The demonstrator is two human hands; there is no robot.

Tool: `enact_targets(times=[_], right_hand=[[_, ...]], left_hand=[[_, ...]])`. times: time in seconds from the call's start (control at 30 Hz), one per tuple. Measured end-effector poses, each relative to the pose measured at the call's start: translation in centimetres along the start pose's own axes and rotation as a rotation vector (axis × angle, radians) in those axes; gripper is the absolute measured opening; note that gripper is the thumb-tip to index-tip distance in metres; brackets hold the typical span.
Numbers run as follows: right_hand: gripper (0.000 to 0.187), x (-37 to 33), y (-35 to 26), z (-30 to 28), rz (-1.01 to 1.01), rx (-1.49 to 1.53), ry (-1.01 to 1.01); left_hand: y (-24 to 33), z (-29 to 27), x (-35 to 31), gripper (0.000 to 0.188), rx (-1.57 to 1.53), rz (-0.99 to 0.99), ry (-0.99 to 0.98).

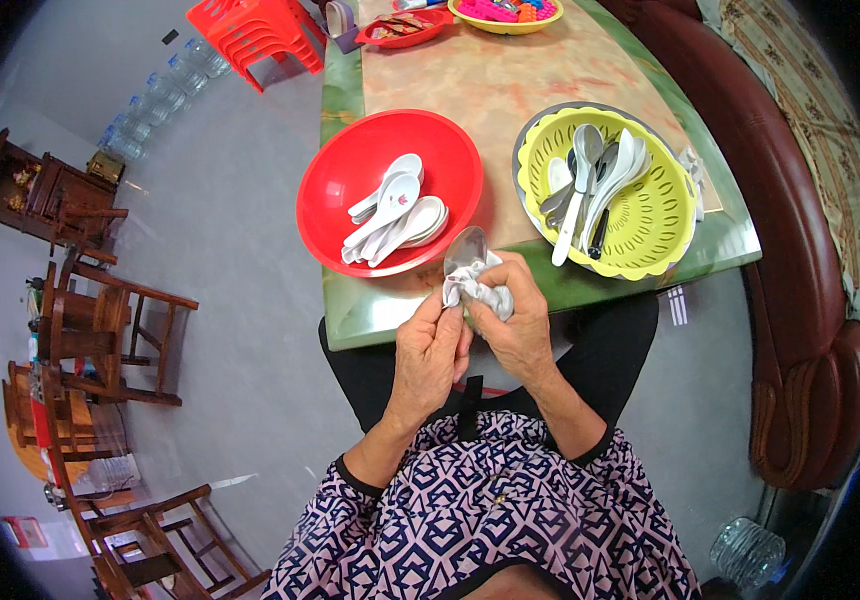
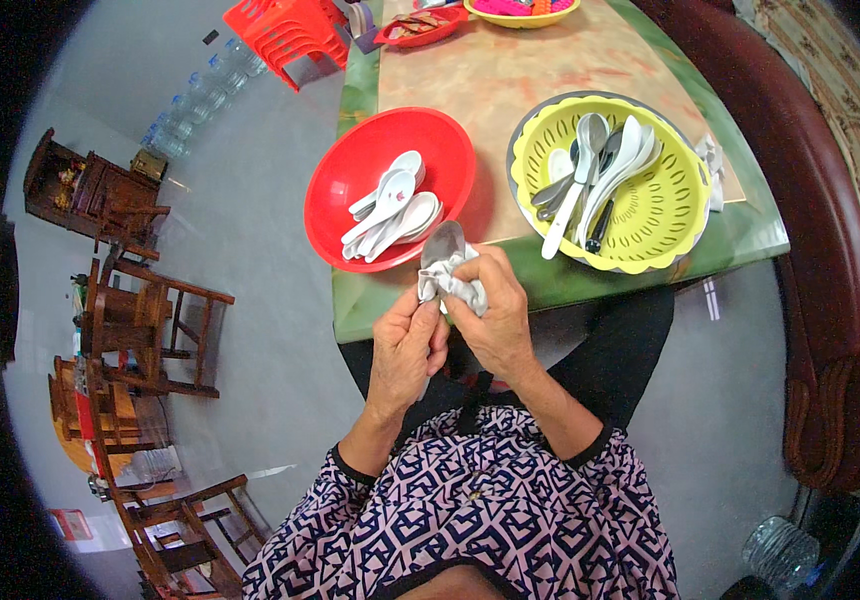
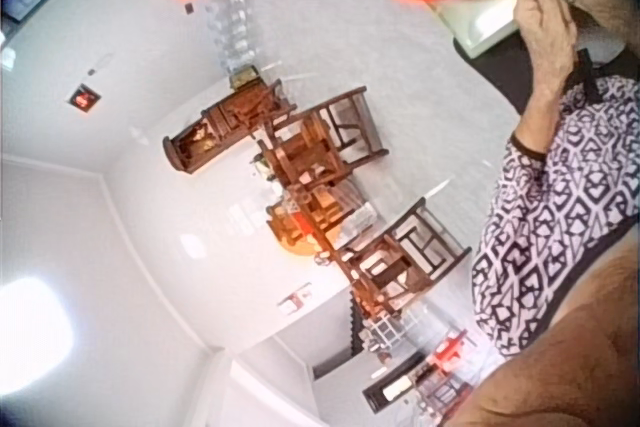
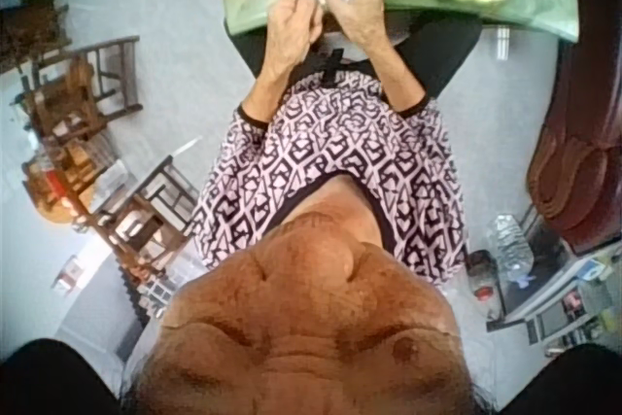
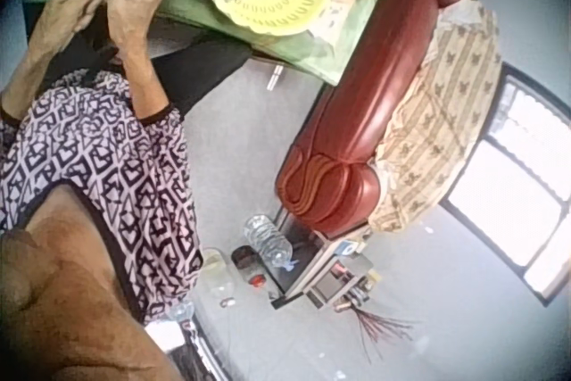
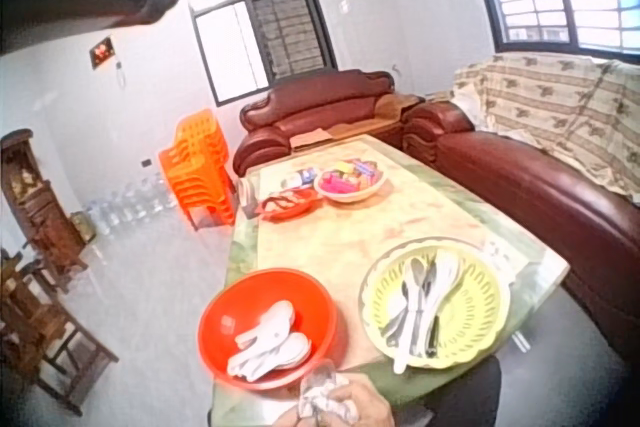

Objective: The person sits on the floor and wipes white ceramic spoons and metal spoons with a white cloth. They pick up spoons from a yellow basket, wipe them, and place them into a red bowl. The person handles the spoons one at a time, wiping both the bowl and the handle of each spoon.

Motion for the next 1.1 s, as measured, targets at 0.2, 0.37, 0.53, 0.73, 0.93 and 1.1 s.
enact_targets(times=[0.2, 0.37, 0.53, 0.73, 0.93, 1.1], right_hand=[[0.024, 0.2, -0.8, -0.4, -0.045, 0.055, 0.107], [0.023, 1.9, -2.3, -0.7, -0.082, 0.066, 0.124], [0.019, 2.9, -1.1, -0.1, 0.222, 0.577, 0.044], [0.029, 1.9, 0.5, 1.9, 0.519, 0.909, -0.095], [0.031, -0.9, 2.3, 2.9, 0.596, 0.858, -0.266], [0.03, 0.3, 1.9, 2.3, 0.552, 0.912, -0.224]], left_hand=[[0.7, 1.0, -0.2, 0.025, 0.059, 0.025, -0.049], [0.4, 0.9, -0.7, 0.039, 0.159, 0.06, -0.047], [0.0, 1.0, -1.0, 0.037, 0.075, -0.009, -0.04], [-0.9, 0.4, -0.7, 0.029, -0.035, 0.001, 0.042], [-0.8, 0.1, -0.5, 0.015, -0.023, 0.037, 0.077], [-0.8, 0.3, -0.4, 0.01, 0.085, 0.083, -0.036]])
Point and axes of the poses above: each hand's wrist, its own x-axis towards the middle knuckle, its own z-axis out of the palm, y = z × x, the point moved 5 cm from there along x, towards the middle knuckle, and after that the axes turned 15 degrees about z, right-handed, at the moved point
